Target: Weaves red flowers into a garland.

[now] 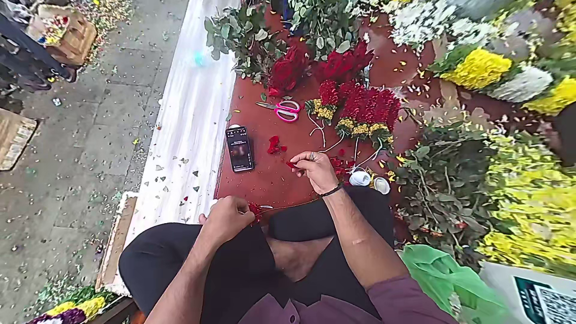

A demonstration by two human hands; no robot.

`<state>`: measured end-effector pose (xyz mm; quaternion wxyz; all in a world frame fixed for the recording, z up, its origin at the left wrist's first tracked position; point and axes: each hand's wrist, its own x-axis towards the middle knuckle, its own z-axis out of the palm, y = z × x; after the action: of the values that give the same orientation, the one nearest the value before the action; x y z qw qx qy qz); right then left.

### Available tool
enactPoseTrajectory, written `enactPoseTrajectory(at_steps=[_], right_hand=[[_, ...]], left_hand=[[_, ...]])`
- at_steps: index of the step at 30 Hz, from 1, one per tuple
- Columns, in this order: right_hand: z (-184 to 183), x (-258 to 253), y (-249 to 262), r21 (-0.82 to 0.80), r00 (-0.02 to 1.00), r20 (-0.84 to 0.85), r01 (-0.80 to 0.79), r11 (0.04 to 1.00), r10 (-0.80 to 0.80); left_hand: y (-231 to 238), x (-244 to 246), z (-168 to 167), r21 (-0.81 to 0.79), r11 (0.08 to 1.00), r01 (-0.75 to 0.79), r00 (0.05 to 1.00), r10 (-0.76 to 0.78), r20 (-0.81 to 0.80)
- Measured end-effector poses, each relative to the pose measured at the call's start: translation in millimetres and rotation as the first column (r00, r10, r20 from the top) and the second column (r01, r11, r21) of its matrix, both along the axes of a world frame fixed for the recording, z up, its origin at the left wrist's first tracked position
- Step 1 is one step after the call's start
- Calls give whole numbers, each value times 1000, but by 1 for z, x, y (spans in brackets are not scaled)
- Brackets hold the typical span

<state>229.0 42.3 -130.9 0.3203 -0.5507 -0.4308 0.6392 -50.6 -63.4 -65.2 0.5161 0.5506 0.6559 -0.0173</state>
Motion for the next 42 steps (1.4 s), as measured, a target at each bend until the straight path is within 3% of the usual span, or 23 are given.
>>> enactPoseTrajectory(at_steps=[4, 9, 15, 24, 29, 35, 42], right_hand=[[1, -1, -1, 27, 999, -26, -32, 999, 33], [3, 0, -5, 223, 991, 35, -134, 966, 130], [8, -8, -5, 312, 987, 137, -127, 941, 88], [16, -23, -14, 384, 990, 136, -84, 920, 34], [37, -31, -36, 303, 997, 49, -64, 951, 51], [55, -47, -74, 10, 970, -207, -128, 992, 128], [39, -61, -85, -75, 978, -52, -208, 975, 204]], left_hand=[[-1, -2, -1, 10, 1000, 2, 1000, -2, 5], [-1, -3, 0, 21, 1000, -3, 1000, 3, 14], [-1, -2, 0, 22, 1000, -2, 1000, 2, 1], [-1, -1, -1, 22, 1000, -15, 1000, 15, -15], [0, -1, -1, 21, 997, -72, 997, 72, -9], [-1, 0, -4, 21, 990, -142, 985, 139, 105], [1, 7, 3, -19, 988, -150, 952, 150, 267]])
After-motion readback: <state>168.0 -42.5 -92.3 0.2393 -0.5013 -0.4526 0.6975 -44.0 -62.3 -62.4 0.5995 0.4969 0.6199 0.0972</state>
